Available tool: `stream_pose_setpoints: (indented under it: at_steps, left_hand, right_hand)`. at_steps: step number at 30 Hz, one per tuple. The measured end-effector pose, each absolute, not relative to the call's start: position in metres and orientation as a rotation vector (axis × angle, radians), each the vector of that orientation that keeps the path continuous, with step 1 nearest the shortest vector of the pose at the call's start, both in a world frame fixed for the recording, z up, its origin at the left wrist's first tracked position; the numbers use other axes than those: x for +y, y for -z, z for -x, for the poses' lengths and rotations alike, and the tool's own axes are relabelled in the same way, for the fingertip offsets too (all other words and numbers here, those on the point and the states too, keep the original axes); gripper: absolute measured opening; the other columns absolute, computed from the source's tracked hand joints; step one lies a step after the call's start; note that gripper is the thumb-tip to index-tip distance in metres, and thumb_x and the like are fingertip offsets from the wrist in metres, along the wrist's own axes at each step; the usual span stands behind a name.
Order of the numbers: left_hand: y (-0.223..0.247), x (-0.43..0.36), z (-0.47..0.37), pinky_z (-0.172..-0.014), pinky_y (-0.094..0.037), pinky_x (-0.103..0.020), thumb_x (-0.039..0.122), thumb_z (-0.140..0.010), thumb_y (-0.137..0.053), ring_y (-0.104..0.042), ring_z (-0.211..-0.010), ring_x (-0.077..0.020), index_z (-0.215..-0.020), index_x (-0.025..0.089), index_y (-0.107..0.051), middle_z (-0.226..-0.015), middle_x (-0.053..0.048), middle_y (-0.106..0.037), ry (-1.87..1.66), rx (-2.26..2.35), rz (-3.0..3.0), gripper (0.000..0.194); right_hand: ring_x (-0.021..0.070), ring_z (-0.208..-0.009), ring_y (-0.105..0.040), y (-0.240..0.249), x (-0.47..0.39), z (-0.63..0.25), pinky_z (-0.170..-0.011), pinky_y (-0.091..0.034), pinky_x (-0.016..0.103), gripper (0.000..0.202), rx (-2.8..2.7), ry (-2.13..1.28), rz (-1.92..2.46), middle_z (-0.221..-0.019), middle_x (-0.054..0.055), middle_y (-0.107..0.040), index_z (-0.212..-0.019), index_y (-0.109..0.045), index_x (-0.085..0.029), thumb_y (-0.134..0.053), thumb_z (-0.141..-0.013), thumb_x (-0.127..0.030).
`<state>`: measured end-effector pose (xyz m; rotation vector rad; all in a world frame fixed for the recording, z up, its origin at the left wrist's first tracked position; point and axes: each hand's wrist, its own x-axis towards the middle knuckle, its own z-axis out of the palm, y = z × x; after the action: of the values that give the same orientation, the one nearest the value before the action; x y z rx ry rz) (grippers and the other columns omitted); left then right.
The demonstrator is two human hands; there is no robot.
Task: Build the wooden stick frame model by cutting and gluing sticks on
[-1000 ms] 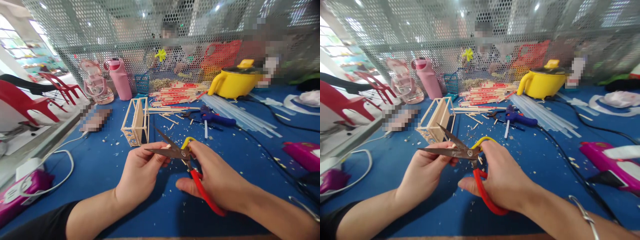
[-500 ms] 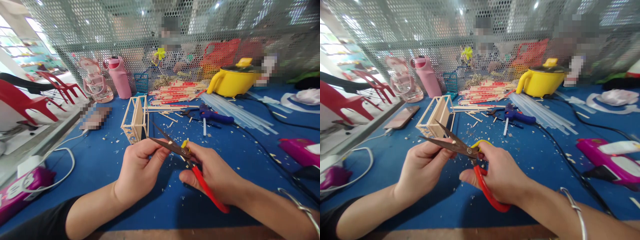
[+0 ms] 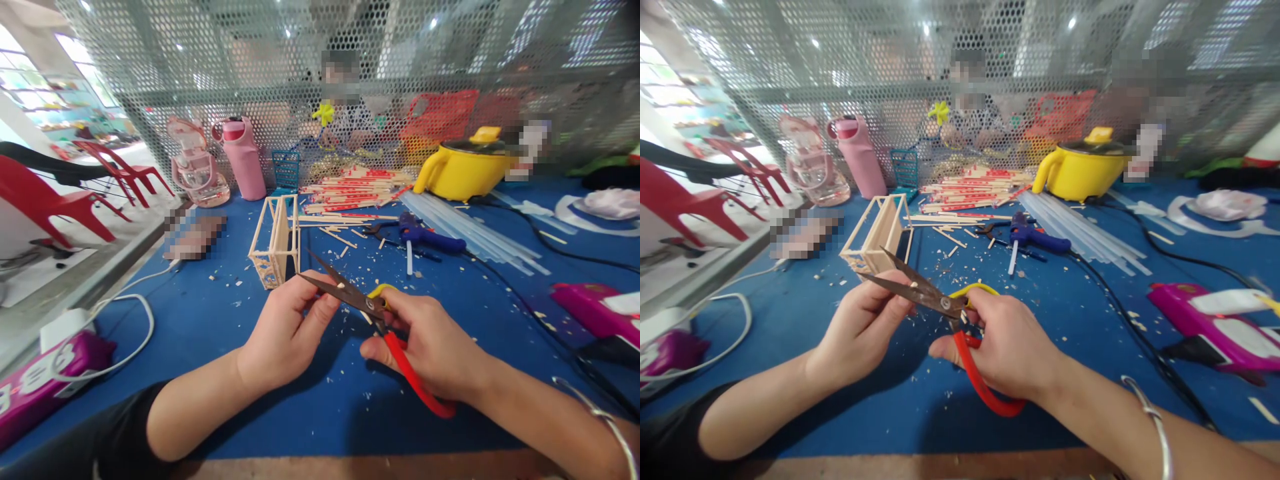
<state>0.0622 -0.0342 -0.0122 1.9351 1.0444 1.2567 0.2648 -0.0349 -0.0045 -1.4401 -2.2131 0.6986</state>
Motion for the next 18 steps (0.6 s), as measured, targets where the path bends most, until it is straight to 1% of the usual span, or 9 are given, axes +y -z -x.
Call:
stream_pose_setpoints:
  at_steps: [2,5,9,12,15,17,18]
  left_hand:
    - [0.0118,-0.0345,-0.0615,-0.066,-0.047,-0.02,0.02,-0.092,-0.049,-0.061,-0.073,-0.01,-0.09,0.018,-0.065,-0.086,-0.002,-0.069,-1.245,1.048,-1.996,0.016]
    - [0.011,-0.0354,-0.0613,-0.068,-0.046,-0.02,0.017,-0.092,-0.05,-0.06,-0.073,-0.0096,-0.089,0.019,-0.065,-0.084,-0.001,-0.068,-1.284,1.087,-2.048,0.015]
    - [0.009,-0.0368,-0.0641,-0.069,-0.047,-0.021,0.012,-0.089,-0.051,-0.06,-0.074,-0.0107,-0.087,0.018,-0.065,-0.084,-0.002,-0.068,-1.307,1.054,-2.115,0.015]
    - [0.0074,-0.0378,-0.0676,-0.069,-0.047,-0.021,0.01,-0.088,-0.05,-0.061,-0.076,-0.0114,-0.084,0.018,-0.065,-0.083,-0.003,-0.068,-1.315,1.013,-2.151,0.017]
    - [0.007,-0.0389,-0.0699,-0.069,-0.047,-0.022,0.01,-0.088,-0.051,-0.061,-0.075,-0.0119,-0.085,0.018,-0.065,-0.082,-0.003,-0.068,-1.352,0.998,-2.171,0.016]
    - [0.0072,-0.0396,-0.0702,-0.07,-0.047,-0.022,0.01,-0.088,-0.051,-0.061,-0.076,-0.0122,-0.085,0.017,-0.065,-0.082,-0.003,-0.068,-1.366,0.989,-2.187,0.015]
    - [0.0074,-0.0398,-0.0701,-0.071,-0.047,-0.022,0.01,-0.087,-0.051,-0.061,-0.076,-0.0121,-0.084,0.017,-0.065,-0.082,-0.004,-0.068,-1.368,0.984,-2.199,0.016]
  right_hand:
    - [0.012,-0.052,-0.041,0.004,-0.0348,-0.2639,-0.048,-0.032,0.026,0.042,-2.211,-0.732,1.45,-0.057,-0.005,-0.048,-0.069,-0.043,-0.024,-0.069,-0.068,-0.058]
    - [0.0127,-0.054,-0.042,0.0022,-0.0345,-0.2608,-0.05,-0.033,0.027,0.042,-2.184,-0.745,1.486,-0.061,-0.004,-0.051,-0.072,-0.044,-0.024,-0.069,-0.067,-0.058]
    - [0.0145,-0.062,-0.046,-0.0009,-0.0358,-0.2571,-0.057,-0.036,0.028,0.039,-2.18,-0.719,1.451,-0.073,-0.001,-0.056,-0.079,-0.044,-0.023,-0.071,-0.067,-0.05]
    - [0.0172,-0.069,-0.048,0.0001,-0.0372,-0.2576,-0.061,-0.037,0.03,0.042,-2.193,-0.626,1.363,-0.08,0.002,-0.058,-0.08,-0.045,-0.022,-0.071,-0.067,-0.053]
    - [0.0187,-0.07,-0.05,0.0041,-0.0376,-0.2596,-0.061,-0.036,0.031,0.042,-2.184,-0.532,1.314,-0.079,0.003,-0.058,-0.079,-0.045,-0.022,-0.069,-0.068,-0.055]
    - [0.0183,-0.068,-0.051,0.0073,-0.0373,-0.2606,-0.06,-0.036,0.03,0.035,-2.171,-0.521,1.331,-0.076,0.003,-0.059,-0.078,-0.045,-0.022,-0.066,-0.072,-0.049]
    - [0.0178,-0.067,-0.051,0.0088,-0.0368,-0.261,-0.059,-0.037,0.029,0.029,-2.165,-0.524,1.354,-0.075,0.002,-0.059,-0.078,-0.045,-0.023,-0.065,-0.073,-0.043]
